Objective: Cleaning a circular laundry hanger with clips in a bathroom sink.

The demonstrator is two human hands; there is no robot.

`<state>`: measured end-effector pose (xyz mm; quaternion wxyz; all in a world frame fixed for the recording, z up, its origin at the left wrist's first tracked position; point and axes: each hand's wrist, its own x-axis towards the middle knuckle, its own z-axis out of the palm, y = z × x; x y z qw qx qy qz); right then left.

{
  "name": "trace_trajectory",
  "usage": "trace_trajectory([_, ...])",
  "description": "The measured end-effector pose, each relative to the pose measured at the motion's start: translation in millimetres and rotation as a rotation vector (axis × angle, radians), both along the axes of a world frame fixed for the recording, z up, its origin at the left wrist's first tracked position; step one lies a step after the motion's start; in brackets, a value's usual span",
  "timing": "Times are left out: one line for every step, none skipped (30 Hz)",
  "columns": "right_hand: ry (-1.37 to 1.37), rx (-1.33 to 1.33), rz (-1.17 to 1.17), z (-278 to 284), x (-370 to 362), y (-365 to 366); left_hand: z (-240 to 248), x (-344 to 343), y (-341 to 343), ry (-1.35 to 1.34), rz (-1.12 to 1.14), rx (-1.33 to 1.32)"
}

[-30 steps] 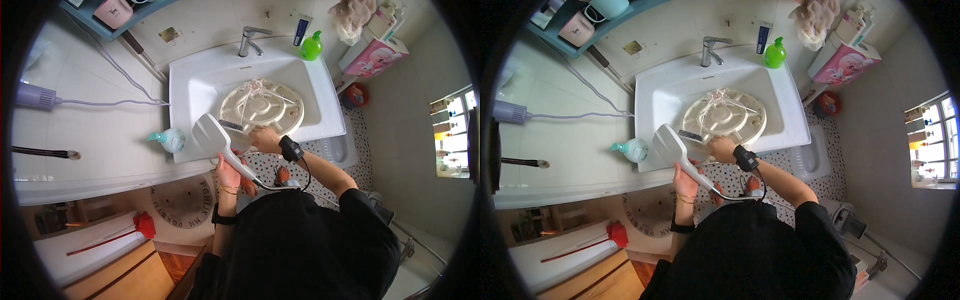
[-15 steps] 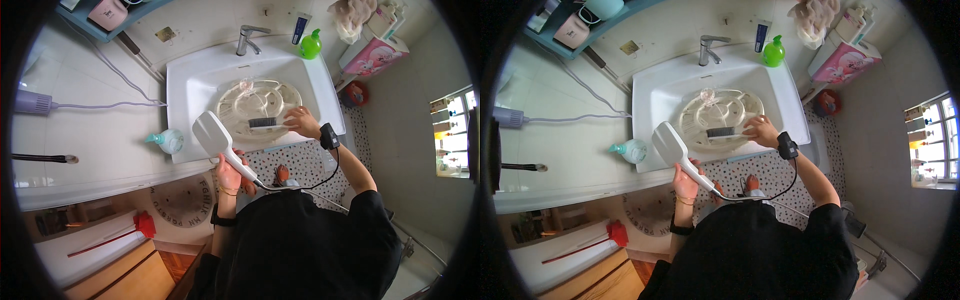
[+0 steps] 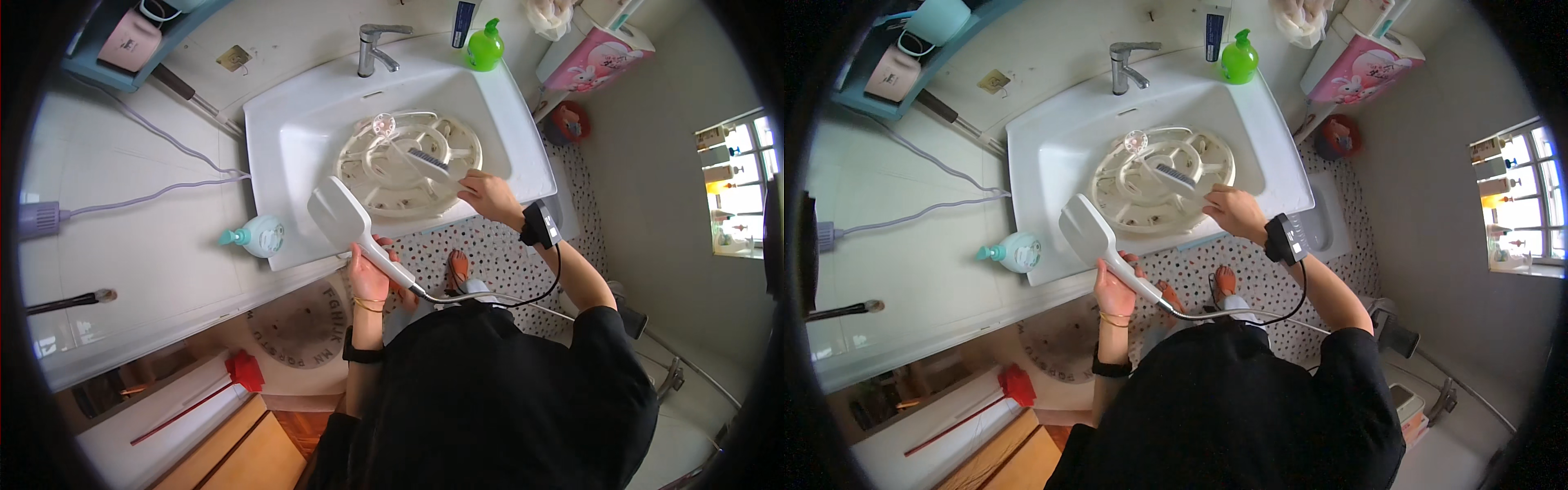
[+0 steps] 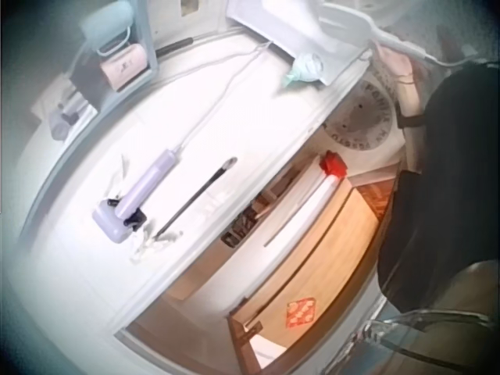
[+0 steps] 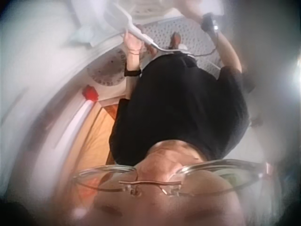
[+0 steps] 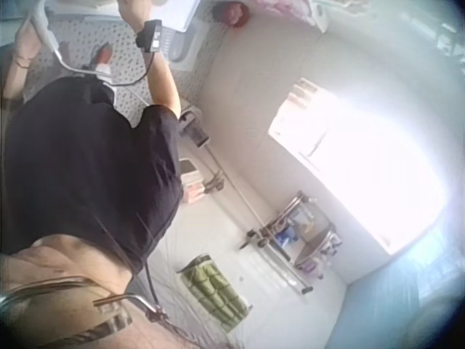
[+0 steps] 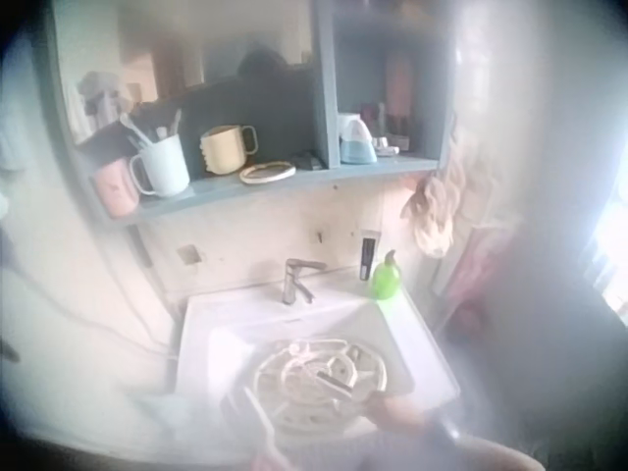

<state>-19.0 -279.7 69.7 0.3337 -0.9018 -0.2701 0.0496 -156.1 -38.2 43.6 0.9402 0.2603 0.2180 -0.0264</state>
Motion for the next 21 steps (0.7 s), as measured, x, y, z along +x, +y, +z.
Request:
trace_trajectory([0.011,-0.029,0.022,0.3,0.5,4.1,1.5,0.8,0.7,0.006,-0.004,0.006])
trace_trajectory([0.018,-0.025,0.015,1.7,1.7,6.2,3.2,1.8,1.4,0.012,-0.007,0.012])
trace_trajectory([0.008,-0.045,-0.063,4.2,3.4,7.5,5.4,3.3,2.1,0.019,-0.014,0.015])
trace_trajectory([-0.001,-0.068,-0.141,6.4,4.6,8.4,6.9,4.3,3.5,0.025,-0.025,0.015])
trace_trajectory([0.010,-0.065,-0.146,11.3,6.9,7.1,8.9,4.4,5.2,0.032,-0.033,0.018])
trace_trajectory([-0.049,-0.023,-0.160,17.6,10.0,4.0,9.8,4.9,8.2,0.042,-0.037,0.021])
trace_trajectory([-0.110,0.022,-0.173,21.8,12.1,1.5,10.0,6.6,11.5,0.054,-0.027,0.036])
trace_trajectory([-0.101,0.028,-0.176,23.6,11.8,1.6,9.7,7.9,15.2,0.066,-0.017,0.050])
trace_trajectory([0.087,0.071,-0.133,24.7,11.6,2.9,8.8,8.6,19.8,0.074,-0.018,0.056])
trace_trajectory([0.276,0.112,-0.087,28.6,11.1,5.9,8.0,8.1,25.6,0.090,-0.009,0.069])
trace_trajectory([0.458,0.135,-0.045,39.0,10.4,12.5,6.5,9.7,27.9,0.104,-0.009,0.078])
trace_trajectory([0.464,0.137,-0.052,34.8,10.5,21.5,5.5,11.3,28.4,0.111,-0.016,0.079])
trace_trajectory([0.495,0.141,0.017,27.8,11.3,30.8,5.4,13.7,28.7,0.124,-0.009,0.088])
trace_trajectory([0.524,0.145,0.088,20.6,12.4,38.8,4.8,16.1,28.6,0.137,-0.002,0.097])
trace_trajectory([0.527,0.149,0.082,15.5,13.2,46.5,4.0,18.1,27.9,0.141,-0.008,0.100])
trace_trajectory([0.469,0.084,0.142,10.8,13.1,53.7,3.4,18.9,26.7,0.164,-0.004,0.096])
trace_trajectory([0.410,0.019,0.202,6.1,13.0,56.7,2.6,20.0,25.7,0.187,0.000,0.091])
trace_trajectory([0.414,0.023,0.196,0.0,18.1,54.5,0.8,21.7,25.2,0.191,-0.006,0.094])
trace_trajectory([0.407,0.004,0.184,1.3,27.0,54.2,-1.9,21.4,25.7,0.185,-0.010,0.079])
trace_trajectory([0.400,-0.016,0.171,3.7,31.5,54.9,-3.6,20.8,26.2,0.178,-0.014,0.063])
trace_trajectory([0.560,-0.015,0.164,8.8,34.3,51.3,-4.1,19.8,26.7,0.184,-0.014,0.065])
